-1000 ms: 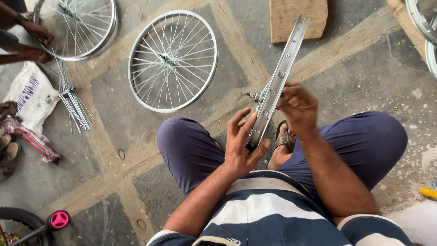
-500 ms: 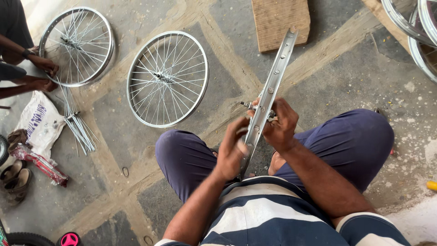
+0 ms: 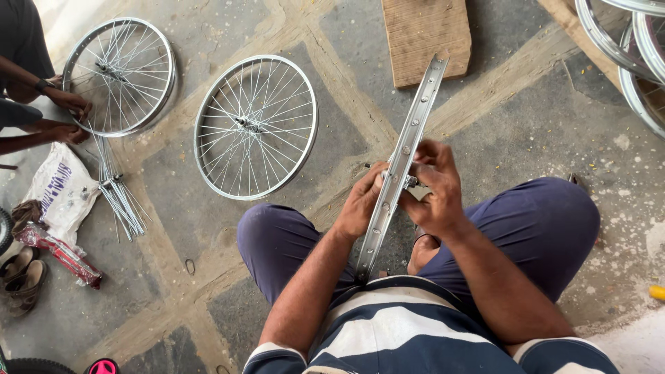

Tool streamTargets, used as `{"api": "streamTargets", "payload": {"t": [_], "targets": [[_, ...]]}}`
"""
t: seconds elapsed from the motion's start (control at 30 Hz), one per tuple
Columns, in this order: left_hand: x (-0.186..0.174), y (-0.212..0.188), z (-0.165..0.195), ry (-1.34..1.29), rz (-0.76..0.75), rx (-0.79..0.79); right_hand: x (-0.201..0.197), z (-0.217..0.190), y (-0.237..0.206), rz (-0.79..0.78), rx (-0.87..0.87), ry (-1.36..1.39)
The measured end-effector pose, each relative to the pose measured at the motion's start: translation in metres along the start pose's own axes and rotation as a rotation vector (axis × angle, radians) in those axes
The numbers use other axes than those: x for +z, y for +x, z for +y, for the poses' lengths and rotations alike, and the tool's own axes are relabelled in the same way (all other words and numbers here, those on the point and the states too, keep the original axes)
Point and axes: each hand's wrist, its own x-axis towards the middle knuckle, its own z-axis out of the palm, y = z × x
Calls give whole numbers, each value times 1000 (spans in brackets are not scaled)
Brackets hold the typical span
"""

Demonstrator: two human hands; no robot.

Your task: The person sits on the floor and uses a small metal tool to tighten or adjust components along the inner edge of a bicycle rim. They repeatedly rotate the rim and work along its length, occasionally repositioning the tool and checking the alignment of the rim.

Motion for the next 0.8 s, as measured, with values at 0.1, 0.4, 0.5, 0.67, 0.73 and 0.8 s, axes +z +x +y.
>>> {"api": "streamTargets", "payload": {"t": [0.1,0.4,0.5,0.67,0.73,0.8], "targets": [[-12,9,-6,53,-34,1,-8,14,8,-190,-59,155],[-12,-8,-14,-191,35,-159,21,11,7,10,40,209],[-17,0,-5,-39,-4,-146,5,9,15,-163,-16,331],[-16,10,-4,6,-10,-77,24,1,14,109,5,77],[-10,3,-7,-144,-5,-110,28,-2,10,136,53,70],[-7,0,-10,-203,-23,-95,22,-1,8,87,79,109]]}}
